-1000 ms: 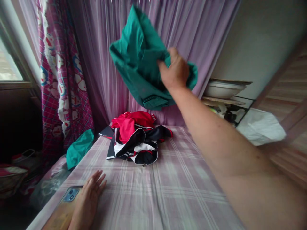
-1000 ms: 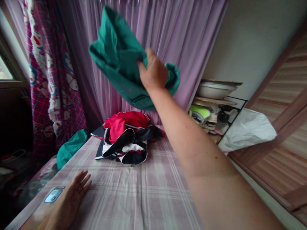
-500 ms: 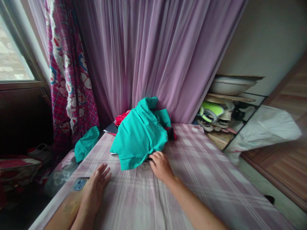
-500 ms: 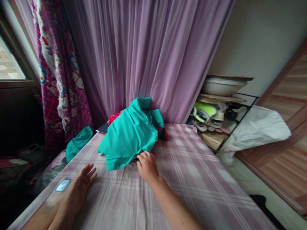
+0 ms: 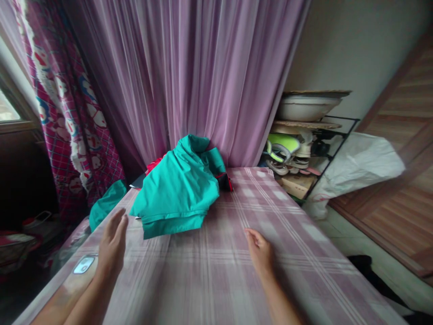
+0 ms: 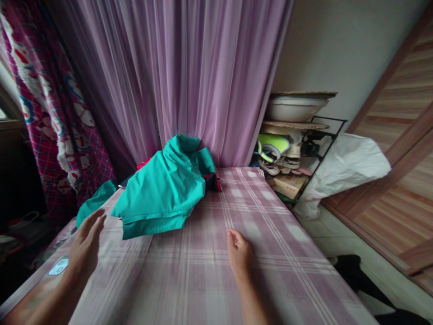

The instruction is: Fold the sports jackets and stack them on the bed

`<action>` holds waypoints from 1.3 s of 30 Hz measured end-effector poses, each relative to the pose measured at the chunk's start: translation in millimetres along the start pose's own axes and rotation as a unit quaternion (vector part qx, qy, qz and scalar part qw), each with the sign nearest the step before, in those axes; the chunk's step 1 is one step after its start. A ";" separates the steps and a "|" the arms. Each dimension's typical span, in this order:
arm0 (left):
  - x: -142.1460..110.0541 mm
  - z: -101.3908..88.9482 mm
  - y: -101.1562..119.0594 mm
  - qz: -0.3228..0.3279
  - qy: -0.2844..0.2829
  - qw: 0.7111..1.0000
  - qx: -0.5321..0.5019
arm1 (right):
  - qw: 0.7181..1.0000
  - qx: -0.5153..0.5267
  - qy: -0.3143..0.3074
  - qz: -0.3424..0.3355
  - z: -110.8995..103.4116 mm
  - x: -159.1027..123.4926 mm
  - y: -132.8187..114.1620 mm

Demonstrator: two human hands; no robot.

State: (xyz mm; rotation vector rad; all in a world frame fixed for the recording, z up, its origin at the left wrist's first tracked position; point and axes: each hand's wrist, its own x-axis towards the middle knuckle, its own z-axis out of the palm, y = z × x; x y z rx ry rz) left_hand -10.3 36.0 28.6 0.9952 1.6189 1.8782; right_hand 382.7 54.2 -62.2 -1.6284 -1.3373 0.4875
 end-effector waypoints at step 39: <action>70.2 229.5 17.5 0.288 -0.344 0.607 0.656 | 0.999 0.039 -0.021 -0.014 10.0 1.4 5.1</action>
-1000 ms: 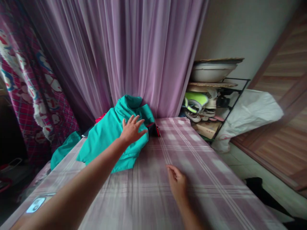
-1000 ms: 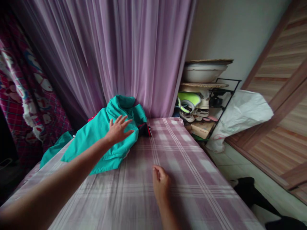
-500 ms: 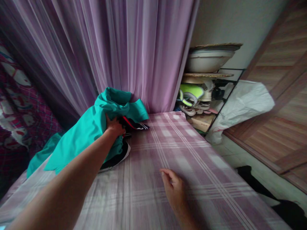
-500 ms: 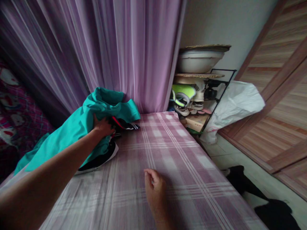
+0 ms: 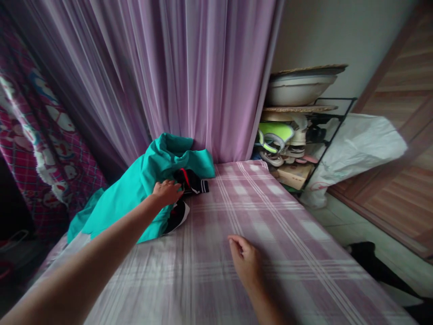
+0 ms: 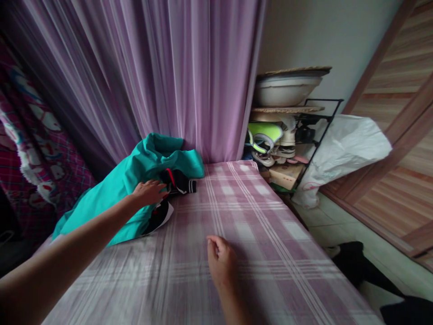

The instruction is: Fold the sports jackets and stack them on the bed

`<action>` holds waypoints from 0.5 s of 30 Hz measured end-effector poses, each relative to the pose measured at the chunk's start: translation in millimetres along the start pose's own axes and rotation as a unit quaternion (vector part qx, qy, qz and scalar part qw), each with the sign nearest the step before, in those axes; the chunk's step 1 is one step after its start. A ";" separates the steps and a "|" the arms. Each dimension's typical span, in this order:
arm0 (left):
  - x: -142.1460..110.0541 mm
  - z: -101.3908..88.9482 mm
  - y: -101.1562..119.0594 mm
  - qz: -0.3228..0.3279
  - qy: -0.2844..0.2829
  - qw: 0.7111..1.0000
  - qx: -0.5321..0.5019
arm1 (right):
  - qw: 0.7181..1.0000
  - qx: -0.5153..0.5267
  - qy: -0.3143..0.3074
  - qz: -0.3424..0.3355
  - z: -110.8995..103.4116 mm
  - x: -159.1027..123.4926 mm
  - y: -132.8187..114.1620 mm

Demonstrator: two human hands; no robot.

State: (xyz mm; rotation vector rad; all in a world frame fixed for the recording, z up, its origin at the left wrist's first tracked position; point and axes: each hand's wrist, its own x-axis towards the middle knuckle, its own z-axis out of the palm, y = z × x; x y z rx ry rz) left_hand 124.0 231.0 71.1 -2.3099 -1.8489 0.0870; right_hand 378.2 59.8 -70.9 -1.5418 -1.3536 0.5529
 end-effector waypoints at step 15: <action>33.8 13.5 0.9 -0.008 -0.037 0.999 0.011 | 1.000 -0.015 -0.021 -0.011 1.2 0.5 2.4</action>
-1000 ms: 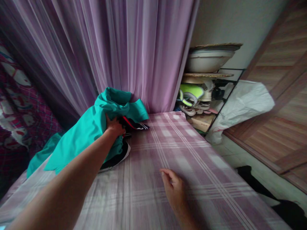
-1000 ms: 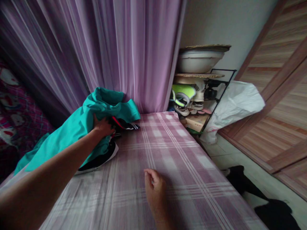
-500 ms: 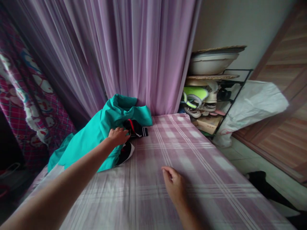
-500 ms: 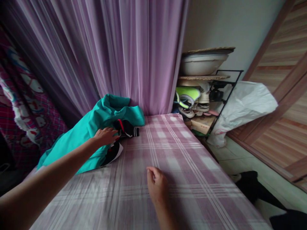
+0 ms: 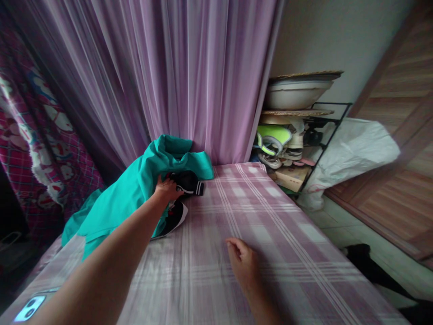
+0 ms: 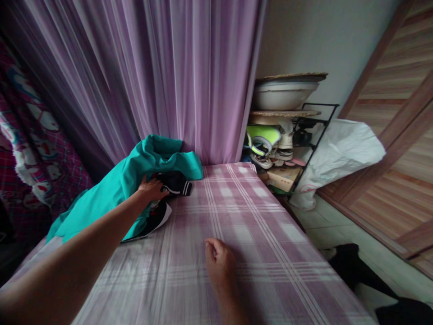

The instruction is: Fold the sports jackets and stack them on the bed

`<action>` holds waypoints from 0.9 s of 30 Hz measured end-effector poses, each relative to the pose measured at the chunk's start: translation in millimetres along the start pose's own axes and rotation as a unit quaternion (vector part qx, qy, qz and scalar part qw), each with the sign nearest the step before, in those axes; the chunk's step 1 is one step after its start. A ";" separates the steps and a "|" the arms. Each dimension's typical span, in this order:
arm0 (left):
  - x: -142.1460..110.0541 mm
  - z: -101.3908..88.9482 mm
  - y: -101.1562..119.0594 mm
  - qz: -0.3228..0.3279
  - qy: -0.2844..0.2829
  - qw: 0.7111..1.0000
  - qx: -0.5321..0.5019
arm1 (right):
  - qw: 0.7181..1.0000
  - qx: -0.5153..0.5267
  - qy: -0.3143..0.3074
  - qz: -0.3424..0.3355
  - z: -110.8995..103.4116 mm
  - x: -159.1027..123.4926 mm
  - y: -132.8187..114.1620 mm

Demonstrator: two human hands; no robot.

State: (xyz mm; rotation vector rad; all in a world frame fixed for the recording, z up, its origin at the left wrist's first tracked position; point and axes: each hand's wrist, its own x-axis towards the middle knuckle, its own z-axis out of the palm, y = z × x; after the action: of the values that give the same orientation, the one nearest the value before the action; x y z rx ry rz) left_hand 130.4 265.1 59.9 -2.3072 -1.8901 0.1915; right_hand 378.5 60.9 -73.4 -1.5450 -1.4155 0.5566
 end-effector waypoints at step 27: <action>-196.2 -23.4 -32.7 -0.129 0.231 0.914 -0.307 | 0.999 0.038 -0.010 0.027 -13.2 -0.7 -21.4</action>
State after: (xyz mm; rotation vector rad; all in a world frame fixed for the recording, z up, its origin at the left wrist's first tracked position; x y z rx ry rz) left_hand 64.9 78.2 89.7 -2.0902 -2.1464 -1.0225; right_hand 378.3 53.7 -49.2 -1.5233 -1.3563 0.6534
